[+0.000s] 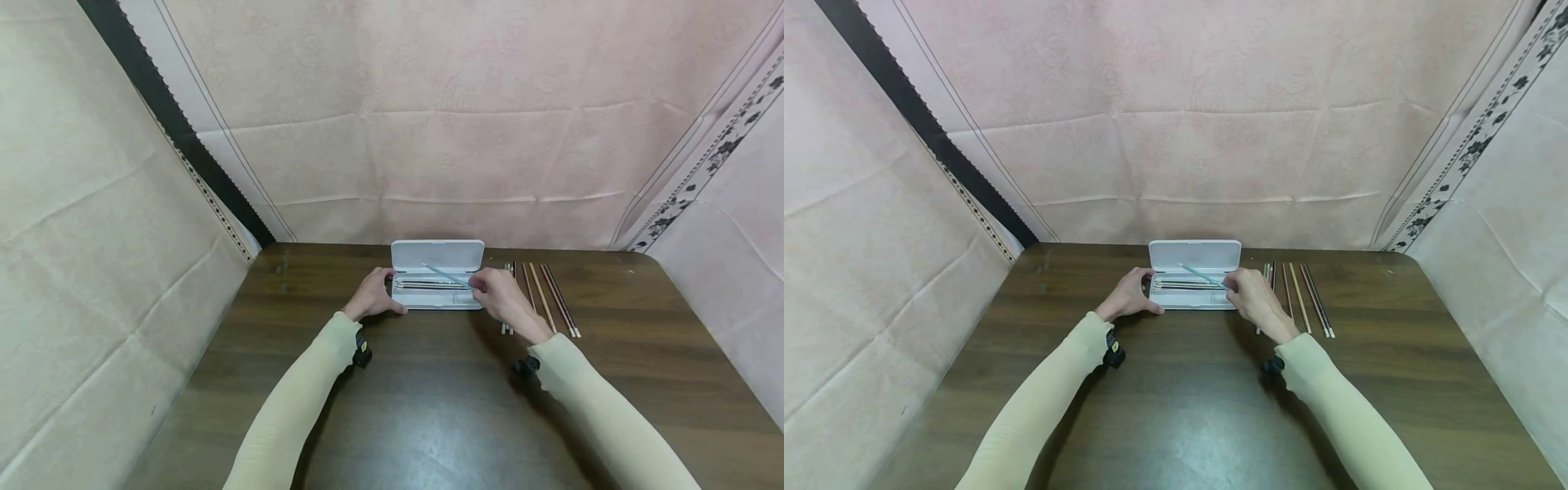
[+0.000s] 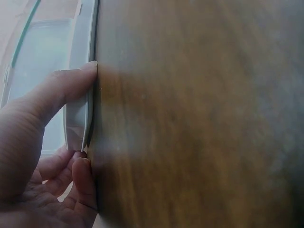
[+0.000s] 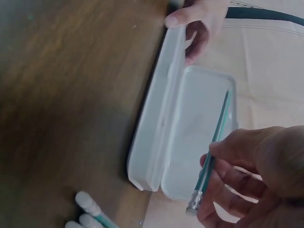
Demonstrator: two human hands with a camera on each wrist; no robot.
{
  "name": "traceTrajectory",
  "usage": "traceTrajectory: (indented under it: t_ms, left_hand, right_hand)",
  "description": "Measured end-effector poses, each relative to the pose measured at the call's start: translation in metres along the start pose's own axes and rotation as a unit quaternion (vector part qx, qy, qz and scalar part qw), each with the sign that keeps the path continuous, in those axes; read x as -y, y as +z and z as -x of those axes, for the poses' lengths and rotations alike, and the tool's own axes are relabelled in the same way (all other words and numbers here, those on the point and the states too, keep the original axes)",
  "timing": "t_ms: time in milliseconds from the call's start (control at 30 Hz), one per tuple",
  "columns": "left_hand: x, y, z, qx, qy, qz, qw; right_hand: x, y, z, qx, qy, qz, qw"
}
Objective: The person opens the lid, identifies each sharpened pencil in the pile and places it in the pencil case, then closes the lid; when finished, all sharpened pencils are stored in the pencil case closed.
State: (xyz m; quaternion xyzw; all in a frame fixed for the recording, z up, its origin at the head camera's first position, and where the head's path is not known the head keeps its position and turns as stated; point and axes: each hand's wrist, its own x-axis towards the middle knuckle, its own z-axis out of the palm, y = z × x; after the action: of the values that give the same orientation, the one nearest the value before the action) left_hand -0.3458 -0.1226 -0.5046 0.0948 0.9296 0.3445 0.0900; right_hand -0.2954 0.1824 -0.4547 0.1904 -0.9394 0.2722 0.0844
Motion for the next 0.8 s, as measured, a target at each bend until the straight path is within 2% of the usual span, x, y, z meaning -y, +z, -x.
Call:
traceTrajectory:
  t_ms: [233, 567, 667, 800]
  left_hand:
    - [0.0, -0.001, 0.0, 0.002, -0.008, 0.001, 1.0]
    - [-0.001, -0.002, 0.0, -0.001, -0.007, 0.002, 1.0]
    - [-0.001, -0.002, -0.001, -0.002, -0.005, 0.001, 1.0]
    - [-0.001, -0.001, 0.0, -0.002, -0.003, 0.002, 1.0]
  right_hand:
    - [-0.002, 0.014, -0.019, 0.017, -0.04, 0.02, 0.9988]
    - [-0.012, 0.033, -0.04, -0.01, -0.085, 0.062, 0.9944]
    - [-0.013, 0.038, -0.045, -0.015, -0.089, 0.081, 0.9927]
    - [-0.013, 0.044, -0.051, -0.004, -0.074, 0.098, 0.9925]
